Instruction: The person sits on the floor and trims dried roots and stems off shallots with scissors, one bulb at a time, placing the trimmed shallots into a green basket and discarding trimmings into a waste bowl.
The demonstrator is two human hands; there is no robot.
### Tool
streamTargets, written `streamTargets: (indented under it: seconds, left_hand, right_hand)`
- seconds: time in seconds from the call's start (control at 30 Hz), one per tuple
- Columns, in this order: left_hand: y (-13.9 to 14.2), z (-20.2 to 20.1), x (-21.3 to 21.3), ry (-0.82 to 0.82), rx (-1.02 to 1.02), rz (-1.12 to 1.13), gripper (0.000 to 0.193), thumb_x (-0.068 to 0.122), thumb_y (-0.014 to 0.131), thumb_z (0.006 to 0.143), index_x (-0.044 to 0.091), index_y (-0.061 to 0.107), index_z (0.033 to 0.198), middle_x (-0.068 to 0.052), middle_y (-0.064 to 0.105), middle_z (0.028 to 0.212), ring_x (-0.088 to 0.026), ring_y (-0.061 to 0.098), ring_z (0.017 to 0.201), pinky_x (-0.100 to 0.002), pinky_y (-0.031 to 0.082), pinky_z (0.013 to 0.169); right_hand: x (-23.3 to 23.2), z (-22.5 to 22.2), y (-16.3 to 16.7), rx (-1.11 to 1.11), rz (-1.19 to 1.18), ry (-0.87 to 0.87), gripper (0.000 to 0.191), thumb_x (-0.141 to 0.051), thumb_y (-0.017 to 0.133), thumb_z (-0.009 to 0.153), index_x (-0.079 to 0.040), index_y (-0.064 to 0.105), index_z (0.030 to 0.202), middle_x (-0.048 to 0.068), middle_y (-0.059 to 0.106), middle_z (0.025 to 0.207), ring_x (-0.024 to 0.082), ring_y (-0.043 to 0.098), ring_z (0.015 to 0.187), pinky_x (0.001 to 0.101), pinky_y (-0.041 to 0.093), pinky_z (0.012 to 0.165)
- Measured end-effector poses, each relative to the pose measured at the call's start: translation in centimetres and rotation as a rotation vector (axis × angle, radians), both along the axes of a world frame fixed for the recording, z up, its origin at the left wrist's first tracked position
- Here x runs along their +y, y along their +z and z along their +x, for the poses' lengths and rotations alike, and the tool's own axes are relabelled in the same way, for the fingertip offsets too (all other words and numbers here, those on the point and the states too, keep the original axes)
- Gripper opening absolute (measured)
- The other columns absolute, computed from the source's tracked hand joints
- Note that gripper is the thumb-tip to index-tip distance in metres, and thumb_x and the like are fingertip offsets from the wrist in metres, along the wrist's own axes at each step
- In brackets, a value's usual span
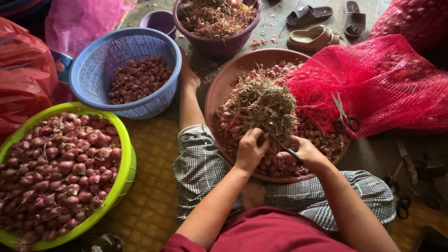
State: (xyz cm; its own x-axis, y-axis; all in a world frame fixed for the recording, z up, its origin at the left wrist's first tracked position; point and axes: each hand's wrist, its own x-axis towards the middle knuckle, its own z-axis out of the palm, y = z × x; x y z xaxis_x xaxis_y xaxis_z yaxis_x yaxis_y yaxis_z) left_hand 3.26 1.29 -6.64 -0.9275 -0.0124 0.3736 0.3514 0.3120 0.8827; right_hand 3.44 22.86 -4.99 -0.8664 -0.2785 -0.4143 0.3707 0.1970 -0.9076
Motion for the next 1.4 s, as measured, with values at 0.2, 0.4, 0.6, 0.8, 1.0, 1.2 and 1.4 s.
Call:
streamTargets:
  seconds: [0.2,0.4,0.6,0.8,1.0,1.2,1.4]
  left_hand:
    - [-2.5,-0.1,-0.9,0.053,-0.251,0.283,0.019,0.014,0.08,0.085,0.004,0.067,0.094,-0.005,0.071,0.084,-0.014,0.065,0.079,-0.028,0.054,0.076]
    - [-4.3,-0.6,0.0,-0.016,-0.339,0.477,0.02,0.016,0.08,0.085,0.004,0.068,0.096,0.001,0.068,0.087,-0.008,0.061,0.079,-0.025,0.052,0.075]
    - [-3.3,-1.2,0.1,0.006,-0.417,0.344,0.018,0.015,0.081,0.081,0.005,0.071,0.091,0.0,0.072,0.081,-0.009,0.063,0.074,-0.026,0.054,0.071]
    - [-2.8,-1.0,1.0,-0.029,-0.444,0.4,0.017,0.013,0.082,0.08,0.004,0.069,0.086,-0.001,0.067,0.074,-0.009,0.058,0.067,-0.027,0.05,0.063]
    - [-3.4,-0.5,-0.7,-0.094,-0.405,0.688,0.015,0.011,0.076,0.082,0.004,0.069,0.093,0.002,0.068,0.086,-0.008,0.06,0.08,-0.025,0.052,0.074]
    - [-2.2,0.3,0.1,-0.054,-0.142,-0.198,0.036,0.018,0.079,0.08,0.0,0.069,0.109,-0.022,0.071,0.1,-0.037,0.068,0.09,-0.044,0.054,0.08]
    - [-1.1,0.1,1.0,-0.069,-0.108,-0.323,0.033,0.021,0.083,0.075,0.0,0.072,0.098,-0.022,0.072,0.097,-0.04,0.068,0.094,-0.046,0.054,0.082]
  right_hand:
    - [2.9,1.8,1.7,-0.119,0.075,0.104,0.064,-0.032,0.09,0.066,-0.006,0.061,0.117,0.009,0.068,0.083,0.012,0.063,0.068,0.0273,0.05,0.054]
    - [1.7,1.0,1.7,-0.143,0.07,0.103,0.079,-0.031,0.09,0.067,-0.006,0.056,0.133,0.006,0.068,0.09,0.012,0.062,0.075,0.0296,0.051,0.061]
    - [-0.3,-0.5,1.6,0.075,0.071,0.133,0.079,-0.029,0.093,0.066,-0.002,0.06,0.133,0.001,0.073,0.103,0.008,0.064,0.09,0.0268,0.054,0.078]
    - [-0.1,-0.4,2.0,0.12,0.001,0.098,0.066,-0.024,0.094,0.07,0.001,0.068,0.126,0.005,0.074,0.099,0.012,0.064,0.088,0.0299,0.054,0.079]
    - [1.4,1.1,1.9,-0.023,0.119,0.063,0.064,-0.023,0.09,0.067,-0.007,0.062,0.122,0.004,0.073,0.093,0.012,0.067,0.083,0.0312,0.056,0.069]
    - [3.4,2.4,2.0,-0.008,0.138,0.124,0.053,-0.029,0.089,0.07,-0.004,0.063,0.109,0.009,0.071,0.078,0.016,0.066,0.068,0.0322,0.052,0.057]
    - [5.2,3.7,3.9,-0.068,0.085,0.149,0.05,-0.03,0.089,0.071,-0.006,0.061,0.105,0.003,0.065,0.075,0.011,0.061,0.063,0.0283,0.049,0.052]
